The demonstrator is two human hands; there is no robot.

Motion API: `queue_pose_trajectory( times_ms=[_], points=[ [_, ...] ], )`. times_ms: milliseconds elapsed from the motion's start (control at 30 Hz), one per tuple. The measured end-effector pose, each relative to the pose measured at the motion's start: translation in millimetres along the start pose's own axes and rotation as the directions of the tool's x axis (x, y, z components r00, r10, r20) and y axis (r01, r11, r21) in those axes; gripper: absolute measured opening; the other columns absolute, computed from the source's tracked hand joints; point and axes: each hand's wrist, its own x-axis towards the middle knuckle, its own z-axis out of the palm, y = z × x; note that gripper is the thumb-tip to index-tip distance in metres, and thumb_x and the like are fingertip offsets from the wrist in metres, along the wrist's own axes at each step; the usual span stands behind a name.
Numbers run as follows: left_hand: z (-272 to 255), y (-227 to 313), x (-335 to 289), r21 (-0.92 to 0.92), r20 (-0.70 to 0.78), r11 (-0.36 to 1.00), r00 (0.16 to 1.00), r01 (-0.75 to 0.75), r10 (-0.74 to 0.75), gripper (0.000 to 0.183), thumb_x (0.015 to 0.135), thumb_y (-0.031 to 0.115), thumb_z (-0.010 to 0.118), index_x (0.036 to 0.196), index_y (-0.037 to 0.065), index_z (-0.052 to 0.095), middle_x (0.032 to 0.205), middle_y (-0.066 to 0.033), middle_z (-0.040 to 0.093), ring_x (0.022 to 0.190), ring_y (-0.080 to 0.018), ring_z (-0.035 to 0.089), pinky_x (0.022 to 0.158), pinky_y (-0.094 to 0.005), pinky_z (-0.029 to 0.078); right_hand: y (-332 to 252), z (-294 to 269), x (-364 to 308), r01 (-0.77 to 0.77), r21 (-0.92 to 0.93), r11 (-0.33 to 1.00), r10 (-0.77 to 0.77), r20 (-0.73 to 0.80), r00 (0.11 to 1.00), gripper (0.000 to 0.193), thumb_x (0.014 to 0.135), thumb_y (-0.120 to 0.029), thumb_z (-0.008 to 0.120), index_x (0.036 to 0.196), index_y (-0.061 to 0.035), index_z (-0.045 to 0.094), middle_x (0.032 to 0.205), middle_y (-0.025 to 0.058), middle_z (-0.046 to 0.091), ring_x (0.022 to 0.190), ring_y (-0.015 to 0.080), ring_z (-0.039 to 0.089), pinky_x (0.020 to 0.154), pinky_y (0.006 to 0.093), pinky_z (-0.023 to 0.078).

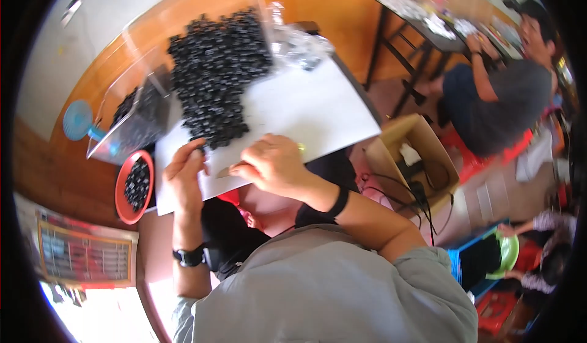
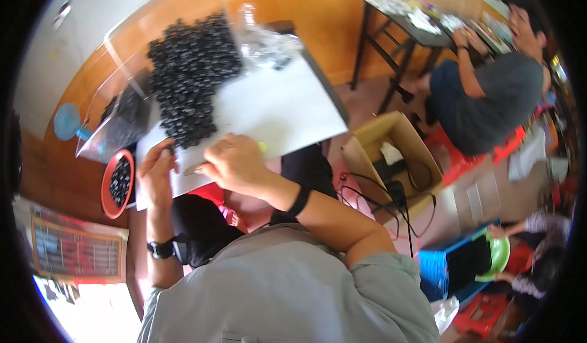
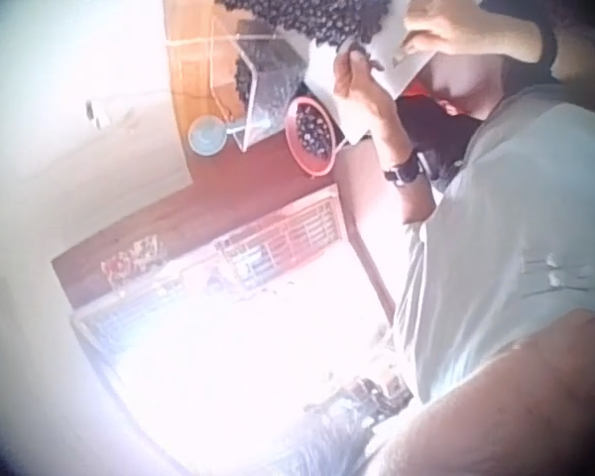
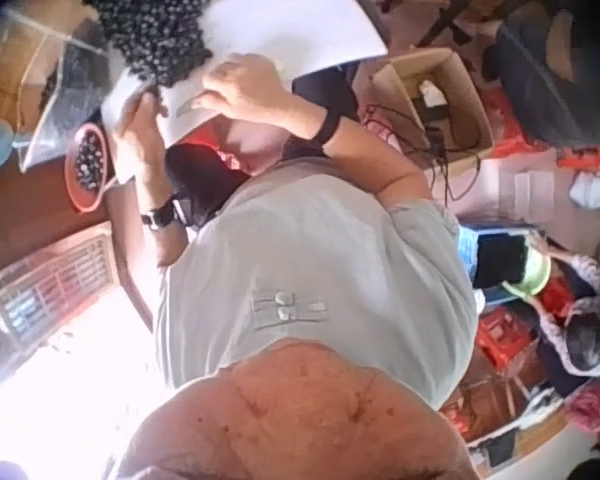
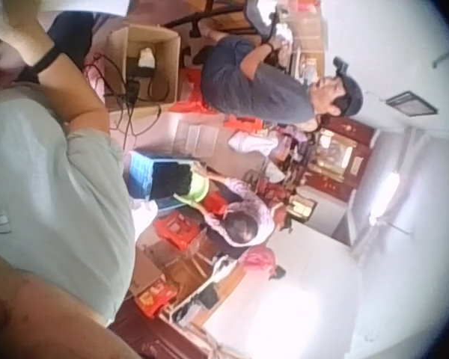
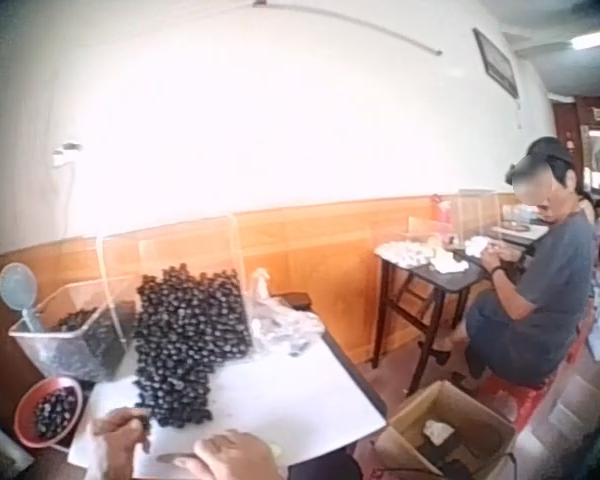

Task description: Sorting or processing small black spherical components using a small knife or tool.

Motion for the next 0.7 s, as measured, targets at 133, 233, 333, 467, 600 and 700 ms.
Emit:
queue_pose_trajectory(
  times_ms=[133, 233, 333, 467, 600, 700],
  points=[
    [7, -6, -5, -0.203, 0.013, 0.976, 0.996, 0.084, -0.083, 0.023, 0.098, 0.003, 0.059, 0.117, -0.005, 0.070, 0.098, -0.0100, 0.069, 0.078, -0.0141, 0.060, 0.067, -0.0267, 0.050, -1, 0, 8, 0.050, -0.008, 0.999, -0.050, 0.005, 0.999, 0.035, 0.078, -0.034, 0.081, 0.068, -0.0108, 0.057, 0.065, 0.0049, 0.061, 0.066, 0.0263, 0.062, 0.058, 0.0416, 0.048],
    [7, -11, -5, -0.306, 0.042, 0.946, 0.994, 0.105, -0.097, 0.023, 0.099, 0.004, 0.059, 0.118, -0.006, 0.067, 0.100, -0.0126, 0.069, 0.085, -0.0183, 0.062, 0.070, -0.0289, 0.051, 1, -1, 13, -0.048, 0.074, 0.996, 0.048, 0.011, 0.999, 0.031, 0.080, -0.031, 0.082, 0.072, -0.0090, 0.063, 0.064, 0.0070, 0.062, 0.062, 0.0279, 0.063, 0.055, 0.0410, 0.048],
    [4, -13, -4, -0.406, 0.085, 0.907, 0.993, 0.115, -0.088, 0.024, 0.099, 0.003, 0.060, 0.119, -0.007, 0.067, 0.098, -0.0130, 0.067, 0.087, -0.0188, 0.062, 0.071, -0.0304, 0.051, -4, -10, 25, -0.333, 0.198, 0.922, 0.317, 0.108, 0.942, 0.031, 0.085, -0.031, 0.081, 0.074, -0.0063, 0.065, 0.059, 0.0080, 0.060, 0.052, 0.0221, 0.058, 0.051, 0.0353, 0.044],
    [5, -9, -8, -0.430, 0.078, 0.898, 0.995, 0.092, -0.064, 0.022, 0.100, -0.002, 0.057, 0.118, -0.005, 0.070, 0.099, -0.0082, 0.067, 0.084, -0.0141, 0.061, 0.073, -0.0276, 0.052, -4, -5, 34, -0.428, 0.231, 0.874, 0.405, 0.143, 0.903, 0.032, 0.090, -0.031, 0.079, 0.078, -0.0037, 0.067, 0.058, 0.0056, 0.061, 0.050, 0.0154, 0.055, 0.050, 0.0306, 0.042],
    [5, -8, -9, -0.365, 0.087, 0.930, 0.996, 0.049, -0.018, 0.022, 0.100, -0.002, 0.057, 0.118, -0.003, 0.070, 0.102, -0.0055, 0.064, 0.085, -0.0127, 0.059, 0.074, -0.0272, 0.051, -4, 3, 32, -0.434, 0.205, 0.877, 0.417, 0.122, 0.901, 0.032, 0.089, -0.030, 0.079, 0.078, -0.0029, 0.067, 0.059, 0.0047, 0.062, 0.051, 0.0144, 0.056, 0.051, 0.0297, 0.042],
    [5, -6, -9, -0.356, 0.116, 0.934, 0.993, 0.041, 0.000, 0.023, 0.100, -0.002, 0.057, 0.118, -0.002, 0.071, 0.100, -0.0040, 0.062, 0.085, -0.0120, 0.058, 0.075, -0.0262, 0.051, -5, 7, 30, -0.413, 0.173, 0.894, 0.400, 0.109, 0.910, 0.031, 0.089, -0.030, 0.079, 0.078, -0.0033, 0.067, 0.059, 0.0049, 0.062, 0.051, 0.0153, 0.057, 0.051, 0.0302, 0.043]
  ],
)
